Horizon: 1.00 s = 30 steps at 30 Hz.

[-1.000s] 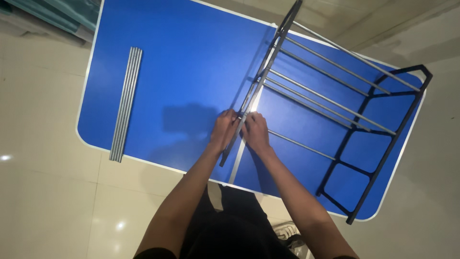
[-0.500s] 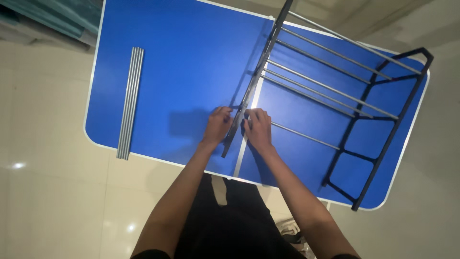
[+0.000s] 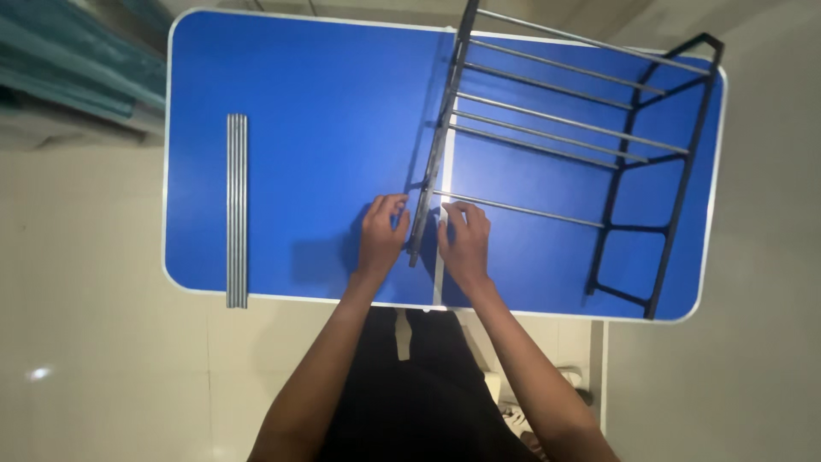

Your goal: The person disassembles a metal dish rack by removing its horizontal rods one by one and placing them on the table. The task involves systematically taking apart the rack without using any tools.

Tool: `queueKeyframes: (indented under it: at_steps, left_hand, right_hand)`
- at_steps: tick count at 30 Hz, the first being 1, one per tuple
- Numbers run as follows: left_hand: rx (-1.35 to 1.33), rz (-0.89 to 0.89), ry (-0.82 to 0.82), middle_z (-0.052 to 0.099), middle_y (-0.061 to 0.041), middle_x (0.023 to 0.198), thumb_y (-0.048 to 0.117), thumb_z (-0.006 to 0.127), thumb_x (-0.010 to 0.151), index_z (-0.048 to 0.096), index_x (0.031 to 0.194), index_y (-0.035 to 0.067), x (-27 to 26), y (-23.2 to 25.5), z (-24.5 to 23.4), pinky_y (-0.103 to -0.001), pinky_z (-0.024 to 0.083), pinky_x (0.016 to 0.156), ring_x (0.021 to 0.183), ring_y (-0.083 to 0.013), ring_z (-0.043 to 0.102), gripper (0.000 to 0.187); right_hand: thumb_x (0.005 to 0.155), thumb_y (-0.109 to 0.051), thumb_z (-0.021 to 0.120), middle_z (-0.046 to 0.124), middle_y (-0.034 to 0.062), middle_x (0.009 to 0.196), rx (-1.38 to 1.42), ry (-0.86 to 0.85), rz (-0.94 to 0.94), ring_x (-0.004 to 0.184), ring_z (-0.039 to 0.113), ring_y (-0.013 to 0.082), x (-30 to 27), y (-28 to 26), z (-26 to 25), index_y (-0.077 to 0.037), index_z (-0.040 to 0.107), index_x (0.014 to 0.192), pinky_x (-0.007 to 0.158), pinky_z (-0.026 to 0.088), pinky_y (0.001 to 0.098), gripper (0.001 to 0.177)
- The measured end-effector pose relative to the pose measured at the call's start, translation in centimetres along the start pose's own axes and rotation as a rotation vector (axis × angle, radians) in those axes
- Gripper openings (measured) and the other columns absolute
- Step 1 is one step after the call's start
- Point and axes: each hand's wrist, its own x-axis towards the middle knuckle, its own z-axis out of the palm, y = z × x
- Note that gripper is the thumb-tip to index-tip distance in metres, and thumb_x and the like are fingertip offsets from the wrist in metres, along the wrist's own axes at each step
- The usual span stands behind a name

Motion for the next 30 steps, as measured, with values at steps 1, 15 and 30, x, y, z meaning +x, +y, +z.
queueKeyframes:
  at_steps: [1,15,30]
  left_hand:
    - [0.0,0.021,0.01,0.068,-0.013,0.1,0.001,0.068,0.09,0.068,0.113,0.004,-0.1,0.7,-0.5,-0.04,0.055,0.083,0.092,-0.0295,0.069,0.023]
    - [0.204,0.403,-0.13,0.065,-0.009,0.107,0.009,0.071,0.089,0.067,0.116,0.007,-3.1,10.3,-0.3,-0.044,0.044,0.091,0.106,-0.0283,0.061,0.028]
    - [0.157,0.408,-0.329,0.065,-0.007,0.107,0.014,0.071,0.086,0.066,0.114,0.008,-4.3,15.0,18.4,-0.043,0.041,0.089,0.105,-0.0268,0.06,0.028]
  right_hand:
    - [0.084,-0.003,0.075,0.062,0.0127,0.115,-0.006,0.019,0.011,0.112,0.059,0.0335,-0.2,-0.5,-0.4,-0.005,0.068,0.121,0.094,0.043,0.0467,0.037]
    - [0.087,-0.006,0.073,0.063,0.0118,0.117,-0.101,0.196,0.138,0.114,0.058,0.0333,-3.5,-2.1,-5.2,-0.007,0.069,0.123,0.098,0.043,0.046,0.035]
    - [0.089,0.003,0.067,0.064,0.0167,0.116,-0.135,0.335,0.194,0.112,0.06,0.0357,-4.6,8.1,-21.4,-0.001,0.069,0.117,0.097,0.049,0.0434,0.028]
